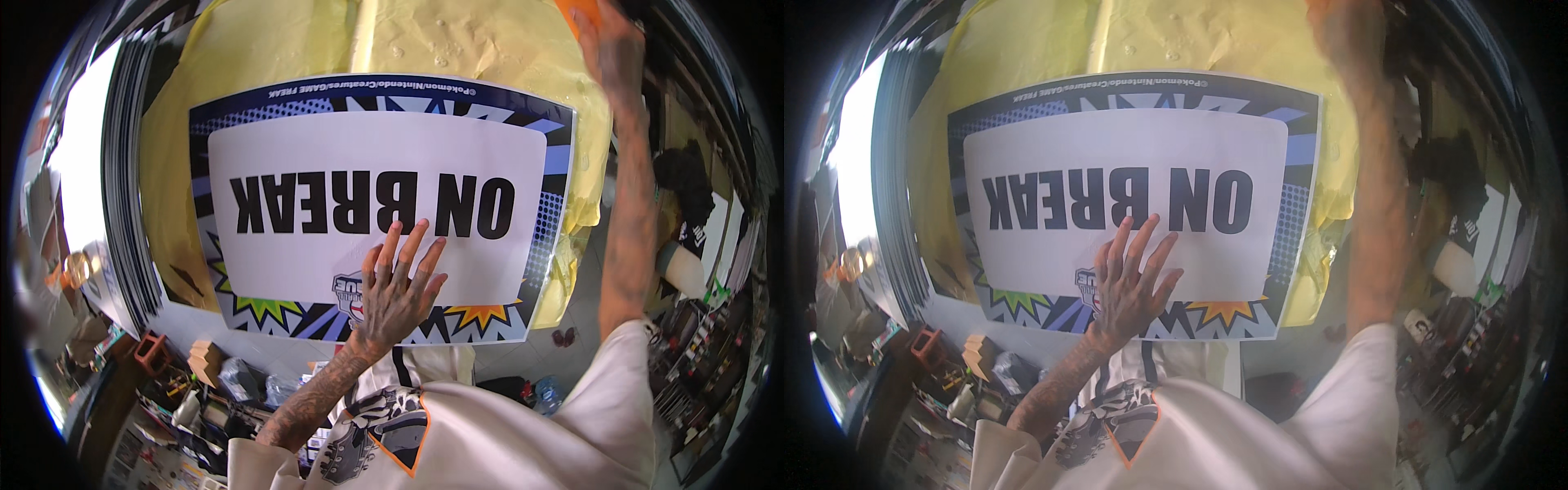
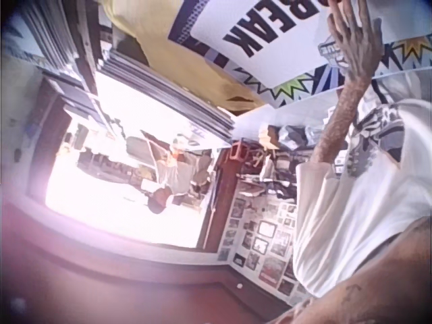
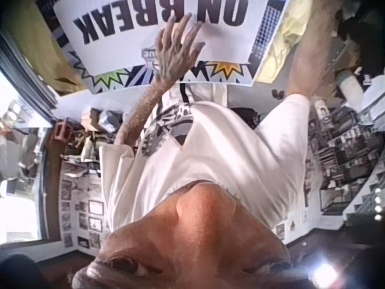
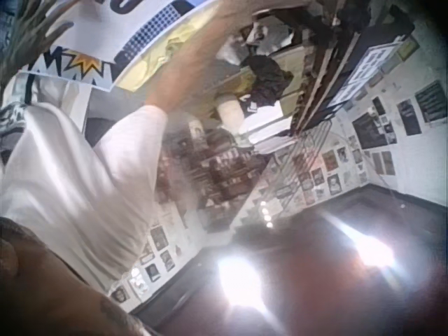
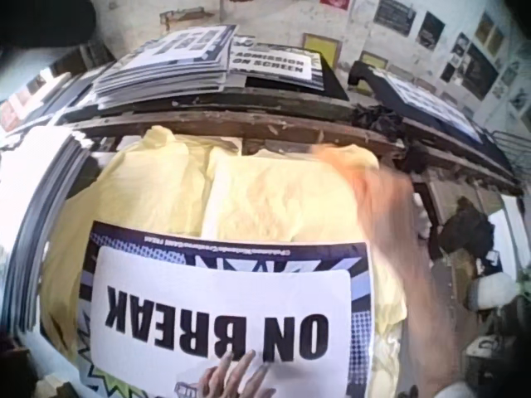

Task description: The person sprays a liquid onto a printed sign, peels the backing from a black vinyl sheet, and applies the vinyl to the sign. They then use an orange squeegee to smooth the vinyl and remove air bubbles.

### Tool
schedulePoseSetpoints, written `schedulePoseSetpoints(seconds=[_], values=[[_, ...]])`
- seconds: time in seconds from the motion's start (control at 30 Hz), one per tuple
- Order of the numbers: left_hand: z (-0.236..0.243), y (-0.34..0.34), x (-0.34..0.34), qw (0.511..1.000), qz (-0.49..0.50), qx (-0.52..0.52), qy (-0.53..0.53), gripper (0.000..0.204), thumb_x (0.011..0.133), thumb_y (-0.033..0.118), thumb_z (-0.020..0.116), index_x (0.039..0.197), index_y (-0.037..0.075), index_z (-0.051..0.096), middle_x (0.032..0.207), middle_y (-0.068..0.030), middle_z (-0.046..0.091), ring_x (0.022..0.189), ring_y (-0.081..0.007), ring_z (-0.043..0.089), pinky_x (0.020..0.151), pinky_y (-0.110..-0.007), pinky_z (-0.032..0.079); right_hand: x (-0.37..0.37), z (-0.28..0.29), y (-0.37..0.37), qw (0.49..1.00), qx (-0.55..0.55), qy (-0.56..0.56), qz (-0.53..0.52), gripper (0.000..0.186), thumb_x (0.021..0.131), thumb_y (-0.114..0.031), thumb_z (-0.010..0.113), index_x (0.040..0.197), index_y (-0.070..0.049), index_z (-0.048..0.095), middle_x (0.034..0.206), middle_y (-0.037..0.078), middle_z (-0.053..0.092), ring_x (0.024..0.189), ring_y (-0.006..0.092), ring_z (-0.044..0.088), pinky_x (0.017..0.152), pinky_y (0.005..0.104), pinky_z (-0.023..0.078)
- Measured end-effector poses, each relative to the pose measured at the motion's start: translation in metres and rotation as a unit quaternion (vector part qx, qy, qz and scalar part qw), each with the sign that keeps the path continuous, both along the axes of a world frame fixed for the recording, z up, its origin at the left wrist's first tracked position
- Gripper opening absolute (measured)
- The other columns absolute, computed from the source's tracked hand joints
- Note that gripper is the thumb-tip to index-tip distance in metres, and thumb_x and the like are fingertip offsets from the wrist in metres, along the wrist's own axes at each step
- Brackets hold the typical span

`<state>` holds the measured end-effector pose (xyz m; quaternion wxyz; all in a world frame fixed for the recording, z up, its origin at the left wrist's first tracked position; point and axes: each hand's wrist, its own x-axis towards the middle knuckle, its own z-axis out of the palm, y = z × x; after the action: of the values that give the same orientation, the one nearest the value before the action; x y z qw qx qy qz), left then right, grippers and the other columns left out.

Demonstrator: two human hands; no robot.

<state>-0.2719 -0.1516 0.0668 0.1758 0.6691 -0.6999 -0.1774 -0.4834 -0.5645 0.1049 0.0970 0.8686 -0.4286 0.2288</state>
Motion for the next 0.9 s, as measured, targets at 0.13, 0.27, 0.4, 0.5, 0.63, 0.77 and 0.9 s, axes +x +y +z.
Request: schedulePoseSetpoints(seconds=[0.13,0.27,0.4,0.5,0.63,0.77,0.9], values=[[-0.007,0.001,0.002,0.999,0.017,0.027,0.022,0.07,0.09,0.035,0.076,0.149,0.009,0.047,0.159,-0.0151,0.041,0.148,-0.0359,0.035,0.112,-0.05,0.032,0.057,0.033,0.22,0.994,0.099,-0.031,0.037,0.03,0.09,-0.005,0.063,0.119,-0.009,0.073,0.114,0.008,0.073,0.095,0.0279,0.068,0.08,0.0411,0.049],[-0.005,-0.005,0.008,0.998,0.021,0.035,0.046,0.075,0.091,0.033,0.073,0.149,0.0,0.04,0.16,-0.0208,0.037,0.148,-0.0363,0.037,0.115,-0.045,0.031,0.071,0.017,0.361,0.964,0.25,0.031,-0.089,0.048,0.087,-0.004,0.066,0.134,-0.014,0.069,0.14,0.006,0.065,0.116,0.0264,0.062,0.086,0.042,0.043],[-0.011,0.0,0.005,0.999,0.029,0.028,0.033,0.071,0.093,0.03,0.068,0.149,-0.003,0.039,0.161,-0.0228,0.034,0.148,-0.0392,0.035,0.115,-0.046,0.029,0.081,-0.004,0.391,0.956,0.266,0.022,-0.126,0.054,0.083,0.001,0.066,0.136,-0.01,0.066,0.141,0.008,0.064,0.127,0.0319,0.059,0.09,0.0447,0.044],[-0.009,0.0,0.008,0.996,0.018,0.046,0.068,0.078,0.091,0.032,0.068,0.152,-0.003,0.036,0.16,-0.0276,0.03,0.148,-0.0465,0.03,0.112,-0.054,0.027,0.094,-0.011,0.381,0.956,0.258,0.013,-0.138,0.054,0.084,0.0,0.065,0.138,-0.006,0.064,0.141,0.011,0.062,0.127,0.0345,0.059,0.091,0.046,0.044],[-0.012,0.009,0.008,0.996,0.011,0.084,0.026,0.065,0.096,0.024,0.058,0.148,-0.009,0.04,0.16,-0.0257,0.035,0.151,-0.0409,0.031,0.114,-0.048,0.028,0.121,-0.028,0.356,0.969,0.204,-0.003,-0.137,0.048,0.088,-0.011,0.064,0.134,0.001,0.062,0.133,0.017,0.065,0.115,0.0368,0.064,0.083,0.0435,0.044],[-0.01,0.005,0.007,0.994,0.011,0.106,0.03,0.084,0.095,0.043,0.064,0.158,0.001,0.028,0.163,-0.0237,0.023,0.152,-0.0415,0.022,0.113,-0.053,0.026,0.144,-0.04,0.336,0.97,0.157,-0.014,-0.184,0.052,0.085,-0.016,0.067,0.133,0.003,0.062,0.131,0.019,0.064,0.111,0.0366,0.063,0.078,0.0414,0.041],[-0.011,0.002,0.008,0.996,0.006,0.09,0.025,0.082,0.096,0.042,0.063,0.158,0.001,0.027,0.163,-0.0249,0.023,0.152,-0.0429,0.022,0.115,-0.052,0.026,0.149,-0.049,0.313,0.972,0.113,-0.019,-0.207,0.051,0.079,-0.013,0.07,0.127,0.002,0.062,0.121,0.015,0.065,0.105,0.0321,0.063,0.075,0.0393,0.04]])
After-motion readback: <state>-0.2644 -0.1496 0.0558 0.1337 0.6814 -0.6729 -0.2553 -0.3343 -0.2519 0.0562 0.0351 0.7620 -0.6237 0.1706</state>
